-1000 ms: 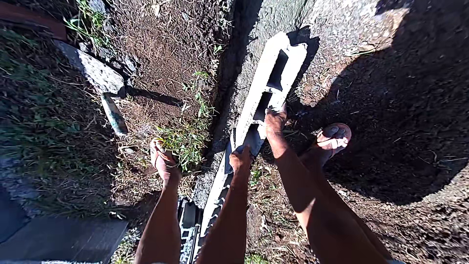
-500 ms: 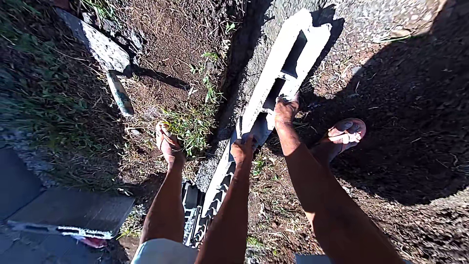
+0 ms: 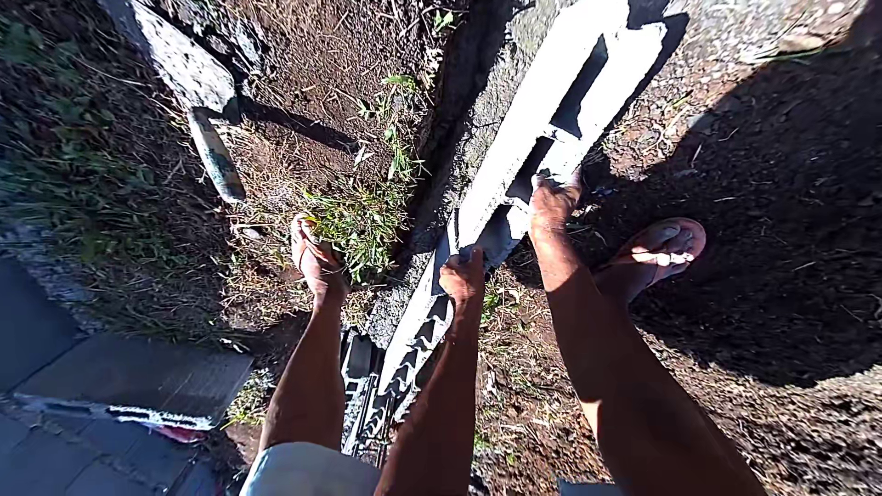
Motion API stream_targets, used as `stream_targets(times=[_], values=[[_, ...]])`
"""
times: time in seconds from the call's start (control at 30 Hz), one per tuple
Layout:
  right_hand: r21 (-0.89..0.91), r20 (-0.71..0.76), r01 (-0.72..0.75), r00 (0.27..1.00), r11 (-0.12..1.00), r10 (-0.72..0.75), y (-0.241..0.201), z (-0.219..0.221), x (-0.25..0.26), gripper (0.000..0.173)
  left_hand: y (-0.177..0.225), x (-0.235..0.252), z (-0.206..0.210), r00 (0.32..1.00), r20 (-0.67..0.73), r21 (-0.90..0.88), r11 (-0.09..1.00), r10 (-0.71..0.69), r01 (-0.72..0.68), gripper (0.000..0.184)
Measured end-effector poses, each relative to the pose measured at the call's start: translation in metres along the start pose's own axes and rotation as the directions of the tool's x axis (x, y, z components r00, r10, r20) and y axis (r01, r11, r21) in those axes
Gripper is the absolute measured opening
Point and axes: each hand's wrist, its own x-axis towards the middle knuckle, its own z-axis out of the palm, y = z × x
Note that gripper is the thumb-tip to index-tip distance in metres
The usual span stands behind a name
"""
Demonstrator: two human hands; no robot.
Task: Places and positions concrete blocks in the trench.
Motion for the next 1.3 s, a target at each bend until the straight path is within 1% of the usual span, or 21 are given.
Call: stream_targets(times=[0.1,0.2,0.37,0.47,0.63,0.7,0.8,0.93,1.03,1.13,1.3], values=[[-0.008,0.005,0.017,1.0,1.0,-0.017,0.005,-0.002,0.0,0.075,0.001,-0.001,-0.001,1.0,0.021,0.031,1.0,-0.005,0.004,0.041],[-0.042,0.01,0.008,1.0,0.999,-0.008,-0.001,0.001,0.003,0.076,0.005,0.001,-0.002,1.0,0.018,0.055,0.998,-0.002,0.001,0.041],[-0.047,0.01,-0.005,1.0,0.999,0.006,0.0,0.003,0.001,0.076,0.004,0.003,-0.005,0.997,0.07,0.034,0.999,-0.014,0.011,0.042],[-0.036,0.015,0.002,1.0,0.999,-0.002,0.002,0.003,0.002,0.074,0.003,0.005,-0.007,0.997,0.077,0.038,0.999,-0.019,0.016,0.041],[-0.008,0.016,-0.004,1.0,1.0,0.004,0.004,0.001,0.004,0.075,-0.001,0.005,-0.01,0.997,0.075,0.079,0.997,0.018,-0.024,0.039],[-0.005,0.012,0.02,1.0,1.0,-0.02,0.008,0.002,0.005,0.075,-0.002,0.005,-0.011,0.997,0.078,0.091,0.995,0.03,-0.037,0.038],[-0.025,0.008,0.019,1.0,1.0,-0.019,0.011,0.002,0.007,0.075,-0.004,0.006,-0.012,0.995,0.088,0.095,0.994,0.054,-0.062,0.038],[-0.03,0.003,0.012,1.0,0.999,-0.012,0.008,0.003,0.006,0.075,0.001,0.008,-0.016,0.99,0.136,0.085,0.996,0.024,-0.036,0.035],[-0.045,0.018,0.021,1.0,0.999,-0.021,0.005,0.004,0.005,0.075,0.008,0.01,-0.024,0.985,0.173,0.244,0.967,0.029,-0.072,0.037],[-0.072,0.026,0.024,0.999,0.997,-0.022,0.001,0.004,0.002,0.073,0.015,0.01,-0.033,0.988,0.146,0.391,0.914,0.057,-0.111,0.039],[-0.101,0.006,0.041,0.999,0.994,-0.04,0.0,0.008,0.0,0.072,0.03,0.011,-0.041,0.991,0.121,0.467,0.878,0.051,-0.102,0.04]])
